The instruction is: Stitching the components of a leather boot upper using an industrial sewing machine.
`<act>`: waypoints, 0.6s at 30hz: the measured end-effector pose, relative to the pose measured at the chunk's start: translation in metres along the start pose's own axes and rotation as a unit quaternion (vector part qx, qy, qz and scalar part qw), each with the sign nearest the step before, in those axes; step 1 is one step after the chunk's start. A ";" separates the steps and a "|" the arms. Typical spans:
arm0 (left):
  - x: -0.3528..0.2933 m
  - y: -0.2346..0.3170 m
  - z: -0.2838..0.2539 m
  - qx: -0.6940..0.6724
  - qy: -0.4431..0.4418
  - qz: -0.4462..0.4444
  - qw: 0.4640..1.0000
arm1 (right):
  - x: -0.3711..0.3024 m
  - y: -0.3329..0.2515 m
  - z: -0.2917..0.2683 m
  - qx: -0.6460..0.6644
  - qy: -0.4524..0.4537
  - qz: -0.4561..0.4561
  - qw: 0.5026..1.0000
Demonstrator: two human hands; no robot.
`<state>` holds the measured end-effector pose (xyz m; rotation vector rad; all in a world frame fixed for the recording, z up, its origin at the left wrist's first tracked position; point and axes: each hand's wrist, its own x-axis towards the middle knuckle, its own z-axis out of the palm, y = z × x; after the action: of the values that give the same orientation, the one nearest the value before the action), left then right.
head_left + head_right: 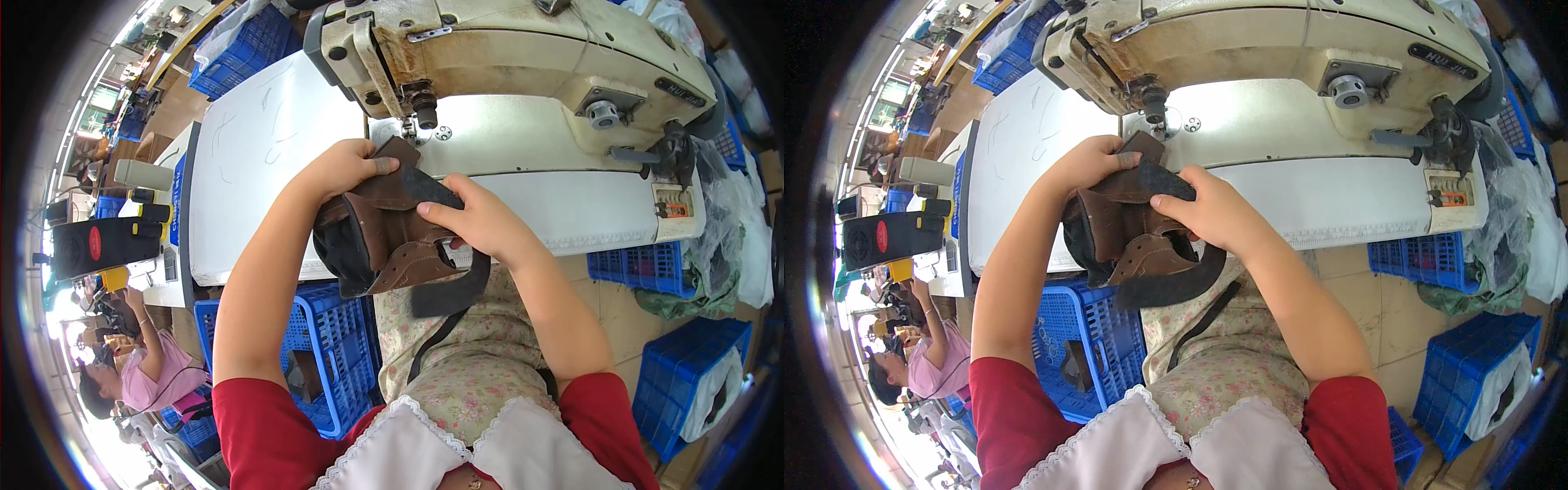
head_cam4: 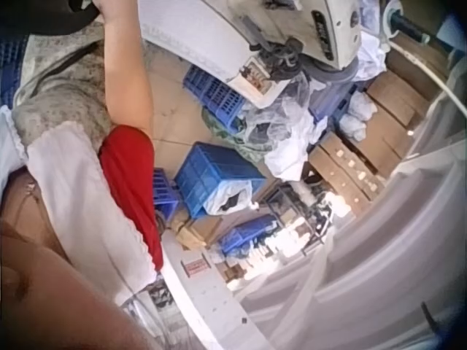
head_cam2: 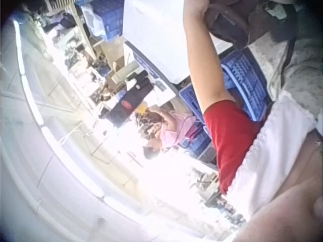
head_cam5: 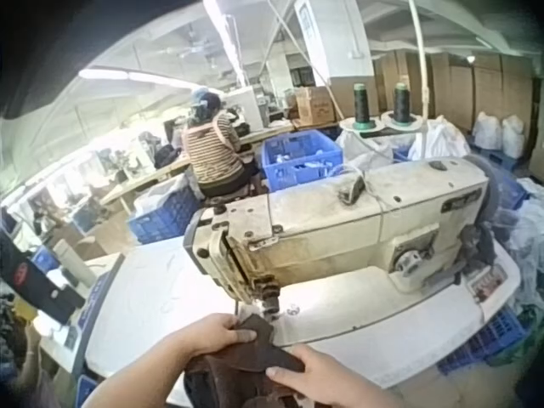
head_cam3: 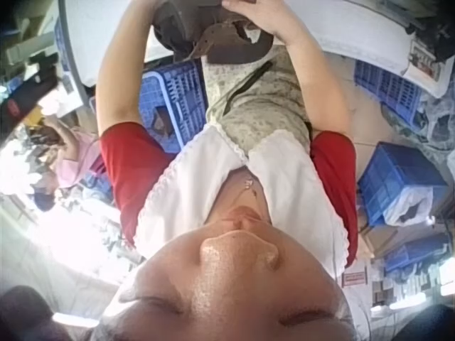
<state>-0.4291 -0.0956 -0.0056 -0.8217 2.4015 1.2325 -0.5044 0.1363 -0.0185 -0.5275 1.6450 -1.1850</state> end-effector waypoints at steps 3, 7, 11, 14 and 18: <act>0.001 -0.001 0.001 0.011 0.012 0.024 1.000 | -0.001 0.001 -0.001 0.125 -0.014 -0.026 0.992; 0.002 0.004 0.002 0.075 0.036 0.057 0.995 | -0.003 0.008 -0.008 -0.104 0.065 -0.210 0.970; 0.004 0.009 0.008 0.114 0.053 0.021 0.992 | 0.010 0.030 -0.008 -0.153 0.115 -0.198 0.961; 0.002 0.004 0.010 0.046 0.041 -0.018 0.998 | 0.014 0.040 -0.005 -0.156 0.135 -0.194 0.959; 0.000 -0.010 0.012 -0.066 0.018 0.012 0.998 | 0.016 0.040 -0.002 -0.168 0.151 -0.183 0.957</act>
<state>-0.4229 -0.0906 -0.0185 -0.8621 2.3860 1.4086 -0.5045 0.1415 -0.0608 -0.9344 2.0943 -1.3034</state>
